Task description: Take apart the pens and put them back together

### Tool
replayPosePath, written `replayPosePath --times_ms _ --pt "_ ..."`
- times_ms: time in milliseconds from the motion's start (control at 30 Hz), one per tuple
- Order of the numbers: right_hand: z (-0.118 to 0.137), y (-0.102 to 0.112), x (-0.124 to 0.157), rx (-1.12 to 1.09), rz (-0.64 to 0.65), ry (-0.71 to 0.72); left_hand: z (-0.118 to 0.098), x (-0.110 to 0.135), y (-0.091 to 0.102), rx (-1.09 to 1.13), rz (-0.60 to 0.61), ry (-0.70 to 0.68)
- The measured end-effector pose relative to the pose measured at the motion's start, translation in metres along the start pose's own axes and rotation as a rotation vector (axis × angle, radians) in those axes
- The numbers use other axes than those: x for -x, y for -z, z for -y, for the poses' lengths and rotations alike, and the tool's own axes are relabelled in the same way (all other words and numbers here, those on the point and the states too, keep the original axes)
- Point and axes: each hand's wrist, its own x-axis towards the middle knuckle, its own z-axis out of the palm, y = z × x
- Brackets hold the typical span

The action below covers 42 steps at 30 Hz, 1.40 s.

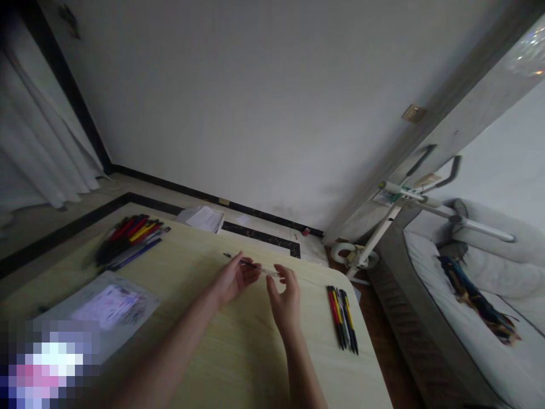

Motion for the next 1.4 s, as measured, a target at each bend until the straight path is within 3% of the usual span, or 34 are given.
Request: replayPosePath --times_ms 167,400,1000,1400 --pt "-0.019 -0.004 0.004 -0.255 -0.009 -0.198 -0.001 -0.001 -0.001 0.002 -0.001 0.008" --pt "-0.026 -0.006 0.006 -0.349 -0.036 -0.292 0.0 -0.002 -0.002 -0.028 -0.024 0.016" --pt "-0.024 -0.002 0.007 -0.347 -0.043 -0.294 0.0 -0.001 -0.005 -0.045 -0.045 0.02" --pt "-0.025 0.0 0.008 -0.385 -0.067 -0.312 0.001 -0.004 0.001 -0.042 0.007 0.014"
